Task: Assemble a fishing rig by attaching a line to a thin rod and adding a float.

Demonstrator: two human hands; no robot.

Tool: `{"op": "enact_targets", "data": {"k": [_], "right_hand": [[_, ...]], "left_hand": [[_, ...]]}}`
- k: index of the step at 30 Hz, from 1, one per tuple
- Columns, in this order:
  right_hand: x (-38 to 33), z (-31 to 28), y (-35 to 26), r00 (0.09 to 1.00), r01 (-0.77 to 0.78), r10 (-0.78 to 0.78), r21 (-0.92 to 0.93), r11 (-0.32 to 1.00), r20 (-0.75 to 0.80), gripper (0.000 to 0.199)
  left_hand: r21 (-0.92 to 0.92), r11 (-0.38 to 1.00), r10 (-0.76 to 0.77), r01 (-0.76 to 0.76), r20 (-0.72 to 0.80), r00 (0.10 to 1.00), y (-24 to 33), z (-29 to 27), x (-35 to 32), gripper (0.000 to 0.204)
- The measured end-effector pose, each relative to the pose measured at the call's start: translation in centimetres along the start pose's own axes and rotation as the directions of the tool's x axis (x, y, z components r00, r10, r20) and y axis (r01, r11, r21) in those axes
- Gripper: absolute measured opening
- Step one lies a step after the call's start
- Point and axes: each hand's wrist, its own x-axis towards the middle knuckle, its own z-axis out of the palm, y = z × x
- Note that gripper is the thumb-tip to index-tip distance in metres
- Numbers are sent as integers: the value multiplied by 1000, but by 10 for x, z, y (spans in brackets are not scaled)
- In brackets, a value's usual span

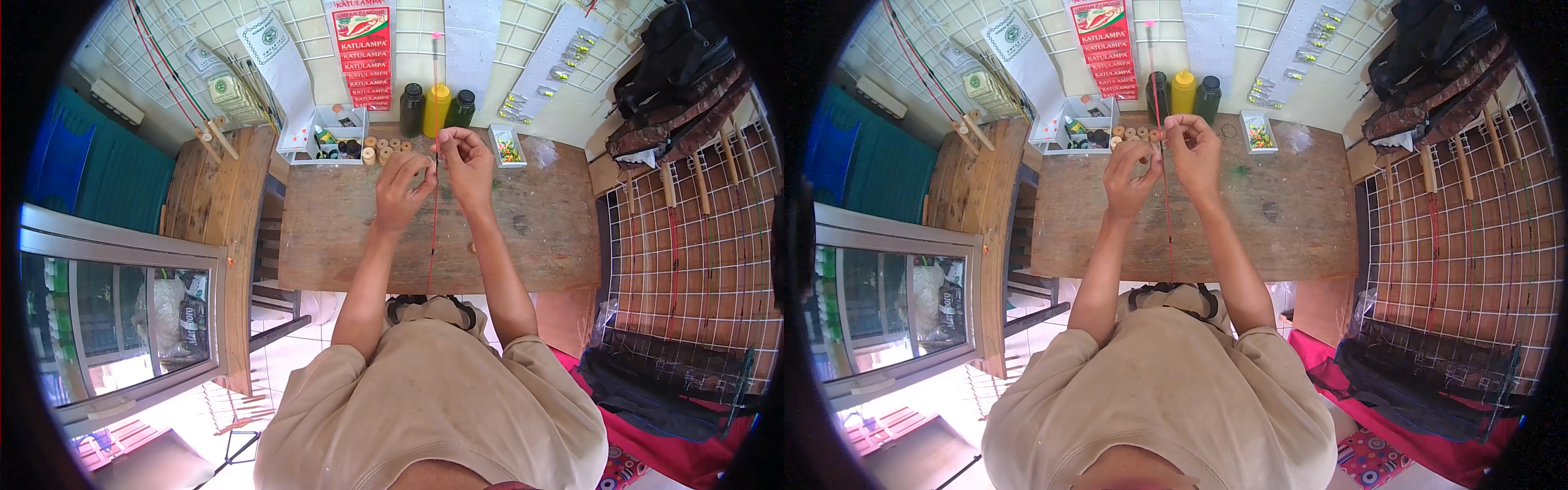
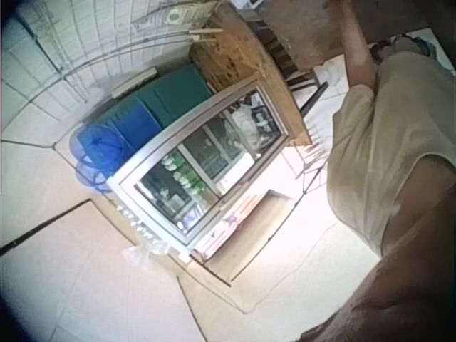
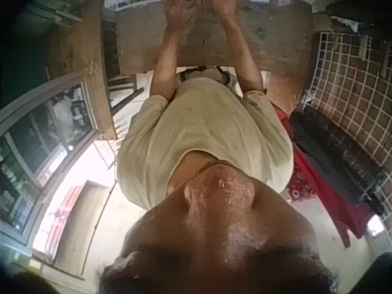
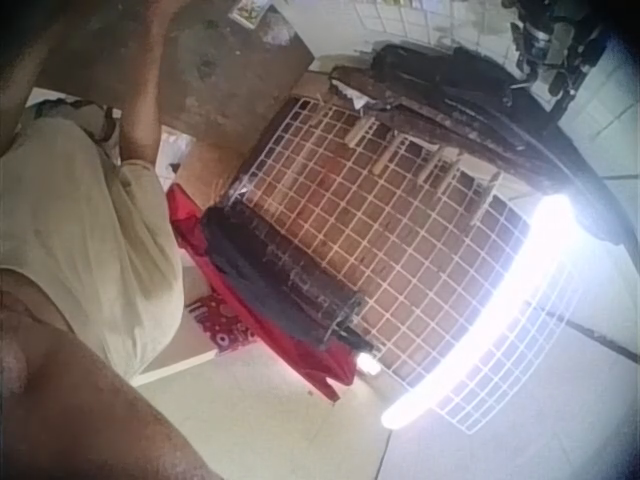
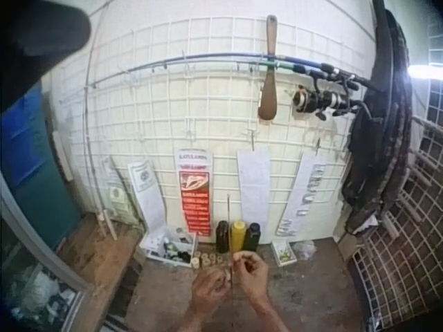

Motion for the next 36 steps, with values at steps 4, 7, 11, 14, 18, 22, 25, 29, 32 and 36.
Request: {"op": "enact_targets", "data": {"k": [4,7,11,14,18,22,25,29,32,36], "right_hand": [[1,-3,0,1000,-1,0,-35,999,-11,15],[0,-4,1,997,74,-73,-60,995,22,14],[-3,-1,-2,997,81,-82,-44,996,-1,13],[-2,-3,1,996,87,-87,20,996,-7,13],[-1,-8,2,996,87,-86,50,995,-11,14],[-2,-10,-2,997,80,-82,80,994,13,14],[-2,-15,-4,998,-5,-6,156,988,66,15],[-2,-20,-5,995,-15,-6,210,978,95,18],[-3,-22,-10,994,-33,10,213,977,107,18],[0,-27,-6,992,-37,12,200,979,124,20]], "left_hand": [[19,1000,23,-23,16,1000,1,-2,4,29],[-46,999,9,-8,19,1000,5,-3,8,22],[-231,964,-120,131,61,991,9,1,7,29],[-318,915,-212,249,146,966,7,-1,7,33],[-340,887,-228,312,264,937,9,-2,9,32],[-410,823,-310,393,255,916,8,2,8,26],[-446,802,-328,397,227,917,6,3,7,21],[-414,825,-319,386,223,921,2,3,7,20],[-419,819,-331,393,215,919,0,4,5,20],[-437,804,-350,402,197,916,0,5,6,22]]}}
